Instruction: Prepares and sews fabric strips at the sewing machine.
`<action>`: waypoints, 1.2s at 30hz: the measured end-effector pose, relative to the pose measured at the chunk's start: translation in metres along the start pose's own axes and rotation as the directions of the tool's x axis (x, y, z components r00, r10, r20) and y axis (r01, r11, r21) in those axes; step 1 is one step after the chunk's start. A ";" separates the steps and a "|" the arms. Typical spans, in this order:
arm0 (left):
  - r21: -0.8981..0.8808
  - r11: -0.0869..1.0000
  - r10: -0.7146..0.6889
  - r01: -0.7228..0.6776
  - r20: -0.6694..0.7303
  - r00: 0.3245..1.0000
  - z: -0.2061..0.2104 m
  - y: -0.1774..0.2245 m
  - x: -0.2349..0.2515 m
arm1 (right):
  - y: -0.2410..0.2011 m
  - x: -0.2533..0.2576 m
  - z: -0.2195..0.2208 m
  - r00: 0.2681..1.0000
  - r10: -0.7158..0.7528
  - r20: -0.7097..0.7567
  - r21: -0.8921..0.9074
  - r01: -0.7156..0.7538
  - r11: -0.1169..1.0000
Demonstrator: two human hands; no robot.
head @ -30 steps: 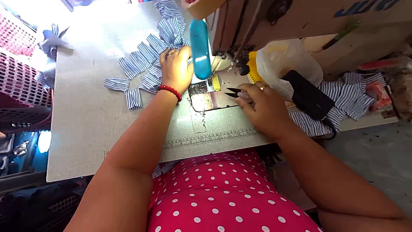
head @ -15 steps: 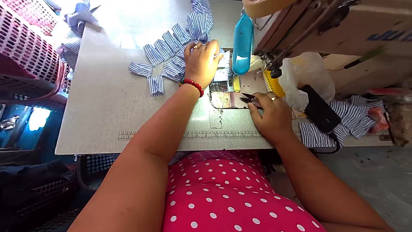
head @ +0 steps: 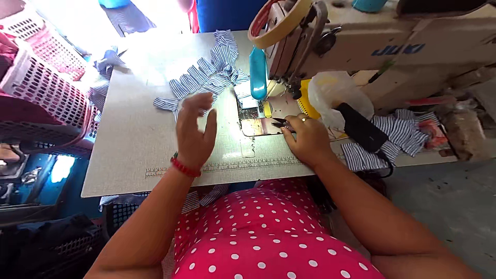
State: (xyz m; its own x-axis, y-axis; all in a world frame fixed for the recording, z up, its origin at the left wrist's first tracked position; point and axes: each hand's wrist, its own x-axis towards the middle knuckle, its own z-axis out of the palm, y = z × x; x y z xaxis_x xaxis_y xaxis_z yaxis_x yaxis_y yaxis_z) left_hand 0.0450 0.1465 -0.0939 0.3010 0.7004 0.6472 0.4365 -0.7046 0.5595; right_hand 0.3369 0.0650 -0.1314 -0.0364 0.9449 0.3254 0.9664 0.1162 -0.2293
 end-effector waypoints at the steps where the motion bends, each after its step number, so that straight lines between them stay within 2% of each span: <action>1: -0.018 1.000 -0.006 0.005 -0.012 1.000 -0.015 0.013 -0.022 | -0.001 0.000 0.000 1.000 0.000 -0.002 0.004 0.000 1.000; 4: 0.014 1.000 -0.020 0.020 -0.031 0.999 -0.036 0.029 -0.099 | -0.001 -0.001 -0.002 1.000 0.004 0.019 0.015 -0.004 1.000; 8: 0.174 0.980 -0.136 0.099 0.214 0.967 -0.051 0.029 -0.202 | -0.005 0.000 -0.006 0.995 0.033 0.095 0.028 -0.036 0.999; 10: 0.235 0.958 -0.226 0.164 0.269 0.936 -0.054 0.027 -0.230 | -0.006 0.001 -0.008 0.995 0.031 0.099 0.035 -0.035 0.999; 12: 0.298 0.927 -0.321 0.229 0.307 0.896 -0.057 0.024 -0.236 | -0.005 0.000 -0.009 0.995 0.037 0.095 0.038 -0.041 0.998; 14: 0.395 0.885 -0.409 0.245 0.411 0.815 -0.058 0.023 -0.226 | -0.003 -0.001 -0.009 0.997 0.042 0.069 0.056 -0.046 0.997; 17: 0.530 0.820 -0.545 0.217 0.608 0.577 -0.048 0.018 -0.202 | 0.001 -0.003 -0.009 0.997 0.053 -0.057 0.119 -0.045 0.992; 18: 0.532 0.818 -0.554 0.218 0.627 0.547 -0.044 0.016 -0.197 | 0.003 -0.004 -0.009 0.992 0.053 -0.111 0.147 -0.036 0.989; 20: 0.449 0.842 -0.535 0.300 0.614 0.581 -0.041 0.017 -0.190 | 0.005 -0.008 -0.014 0.976 0.053 -0.212 0.215 -0.007 0.977; 21: 0.354 0.859 -0.512 0.370 0.589 0.625 -0.044 0.022 -0.185 | 0.004 -0.012 -0.018 0.963 0.060 -0.262 0.266 0.012 0.964; 22: 0.238 0.861 -0.498 0.449 0.571 0.652 -0.048 0.031 -0.178 | 0.001 -0.017 -0.023 0.952 0.061 -0.299 0.336 0.045 0.941; 24: -0.068 0.812 -0.438 0.580 0.586 0.682 -0.058 0.055 -0.163 | -0.021 -0.033 -0.036 0.968 0.053 -0.247 0.551 0.096 0.829; 26: -0.319 0.735 -0.311 0.598 0.625 0.716 -0.064 0.081 -0.141 | -0.056 -0.052 -0.047 0.996 -0.029 -0.081 0.752 0.080 0.654; 27: -0.405 0.712 -0.235 0.573 0.632 0.739 -0.066 0.093 -0.128 | -0.074 -0.060 -0.046 0.994 -0.108 -0.006 0.847 0.063 0.528; 29: -0.552 0.644 -0.111 0.530 0.617 0.779 -0.068 0.114 -0.102 | -0.103 -0.070 -0.034 0.935 -0.320 0.156 0.974 -0.092 0.206; 30: -0.620 0.589 -0.085 0.519 0.591 0.802 -0.070 0.124 -0.091 | -0.111 -0.071 -0.025 0.876 -0.428 0.224 0.975 -0.195 0.110; 31: -0.680 0.533 -0.090 0.503 0.546 0.833 -0.075 0.133 -0.082 | -0.115 -0.072 -0.018 0.806 -0.518 0.286 0.955 -0.284 0.085; 33: -0.770 0.478 -0.150 0.423 0.402 0.903 -0.093 0.142 -0.075 | -0.111 -0.070 -0.006 0.696 -0.604 0.389 0.920 -0.332 0.210; 34: -0.817 0.441 -0.174 0.372 0.328 0.928 -0.104 0.140 -0.076 | -0.106 -0.070 -0.004 0.682 -0.592 0.428 0.903 -0.311 0.295; 36: -0.890 0.368 -0.202 0.270 0.207 0.957 -0.123 0.129 -0.080 | -0.090 -0.070 -0.006 0.721 -0.502 0.478 0.871 -0.317 0.375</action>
State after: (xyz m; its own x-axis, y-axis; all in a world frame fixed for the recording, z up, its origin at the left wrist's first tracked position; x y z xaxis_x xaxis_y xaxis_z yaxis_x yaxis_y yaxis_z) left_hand -0.0274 -0.0145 -0.0100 0.3754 0.8366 0.3990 -0.5126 -0.1713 0.8414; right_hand 0.2540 -0.0139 -0.1278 -0.6328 0.7692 -0.0891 0.1527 0.0111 -0.9882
